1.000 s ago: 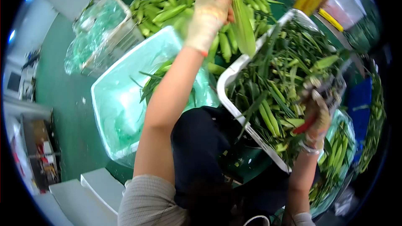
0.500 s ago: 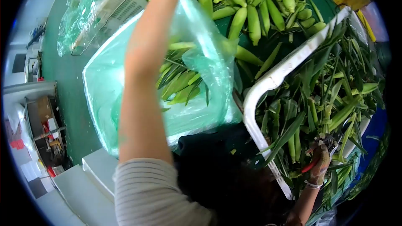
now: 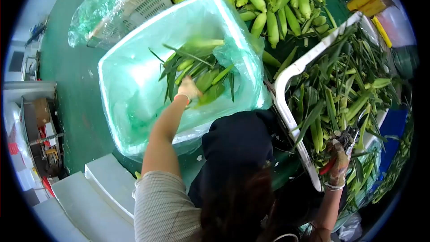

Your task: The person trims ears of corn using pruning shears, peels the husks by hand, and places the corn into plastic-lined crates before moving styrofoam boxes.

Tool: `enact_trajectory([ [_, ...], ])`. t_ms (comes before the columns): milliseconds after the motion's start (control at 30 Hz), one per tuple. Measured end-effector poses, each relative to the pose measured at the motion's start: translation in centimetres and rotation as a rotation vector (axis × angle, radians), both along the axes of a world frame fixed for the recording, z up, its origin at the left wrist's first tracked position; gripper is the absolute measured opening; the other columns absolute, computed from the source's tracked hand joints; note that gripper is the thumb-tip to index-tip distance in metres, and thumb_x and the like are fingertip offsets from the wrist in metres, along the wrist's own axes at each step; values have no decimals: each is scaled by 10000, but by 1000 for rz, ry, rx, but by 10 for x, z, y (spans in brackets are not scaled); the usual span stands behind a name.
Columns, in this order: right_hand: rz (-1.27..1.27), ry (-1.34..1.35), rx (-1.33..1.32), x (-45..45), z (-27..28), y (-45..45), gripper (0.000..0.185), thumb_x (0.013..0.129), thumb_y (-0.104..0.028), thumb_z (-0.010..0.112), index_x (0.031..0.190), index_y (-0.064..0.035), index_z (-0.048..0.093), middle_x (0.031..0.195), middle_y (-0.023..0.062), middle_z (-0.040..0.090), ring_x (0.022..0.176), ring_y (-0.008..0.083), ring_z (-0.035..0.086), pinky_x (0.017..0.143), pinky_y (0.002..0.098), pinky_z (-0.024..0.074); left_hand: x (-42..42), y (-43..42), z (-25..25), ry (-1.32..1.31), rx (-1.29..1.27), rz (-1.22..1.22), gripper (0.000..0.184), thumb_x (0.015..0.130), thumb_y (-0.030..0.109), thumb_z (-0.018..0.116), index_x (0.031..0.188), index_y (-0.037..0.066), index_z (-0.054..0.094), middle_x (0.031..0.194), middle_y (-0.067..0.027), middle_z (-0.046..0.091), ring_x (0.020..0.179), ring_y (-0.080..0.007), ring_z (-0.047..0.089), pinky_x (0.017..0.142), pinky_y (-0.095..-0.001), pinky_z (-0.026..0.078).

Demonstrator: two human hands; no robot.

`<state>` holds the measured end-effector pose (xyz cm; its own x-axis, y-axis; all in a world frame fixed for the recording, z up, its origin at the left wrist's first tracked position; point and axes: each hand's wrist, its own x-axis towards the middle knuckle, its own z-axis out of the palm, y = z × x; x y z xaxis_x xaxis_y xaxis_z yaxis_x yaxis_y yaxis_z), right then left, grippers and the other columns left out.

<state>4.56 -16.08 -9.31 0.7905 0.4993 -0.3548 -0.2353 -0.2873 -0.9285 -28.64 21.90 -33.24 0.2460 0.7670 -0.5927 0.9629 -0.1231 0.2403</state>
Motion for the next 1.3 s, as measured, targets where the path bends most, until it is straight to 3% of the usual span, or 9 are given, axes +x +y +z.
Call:
enact_trajectory([
  [200,-34,18,-9,-18,30,-49,327,778,-51,615,1086,-13,512,895,59,593,693,159,565,641,280,484,-44,-8,29,-381,-283,-232,480,803,405,599,1073,9,640,937,-177,664,889,-273,633,824,-373,478],
  [400,-100,32,40,-36,55,-73,350,750,14,644,1078,-30,532,921,52,610,740,140,595,626,239,481,-72,-57,240,-825,-460,340,411,839,328,544,1061,-10,622,914,-108,637,696,-149,576,642,-274,467],
  [567,101,78,246,-67,60,-31,351,766,14,665,1091,-21,536,982,75,632,882,166,616,764,288,507,-1,-126,321,-1365,-574,103,671,760,458,644,1190,-39,507,1060,-146,607,803,-204,594,728,-328,487],
  [733,163,30,322,-84,87,4,380,749,-64,724,1079,-28,540,1004,62,629,937,141,602,775,261,502,154,-194,332,-1481,-852,-329,715,759,245,648,1351,-26,354,1252,-158,537,1199,-273,481,1056,-378,316],
  [900,-62,-151,426,-49,91,-18,511,727,-21,717,1168,-17,460,1010,94,623,917,198,620,801,304,511,245,-229,358,-1480,-766,-636,741,755,218,735,1343,-15,349,1196,-104,547,1126,-188,491,949,-323,406],
  [967,-98,-743,-68,-25,88,-36,595,679,-119,761,1158,-10,426,983,154,620,871,300,625,778,353,499,267,-223,373,-1464,-625,-559,629,770,249,703,1279,-7,437,1098,-74,578,1043,-175,522,939,-323,402],
  [1100,86,-881,-110,1,84,-52,534,665,-168,731,1063,-7,414,888,211,596,834,404,590,722,418,484,318,-211,346,-1646,-806,-9,446,823,234,663,1193,23,529,1065,-73,594,980,-205,551,893,-357,429],
  [1167,65,-840,-160,15,76,-51,481,673,-174,724,1007,-2,422,824,207,580,783,383,589,686,425,484,343,-192,322,-1653,-1055,421,279,810,277,694,919,36,605,899,-86,610,855,-243,572,843,-381,457],
  [1300,-163,-791,-505,22,61,-67,718,697,-321,755,1182,65,392,909,222,604,835,365,612,729,390,511,347,-138,294,-1785,-1019,688,303,804,342,678,830,61,568,823,-67,599,789,-247,555,833,-418,457],
])
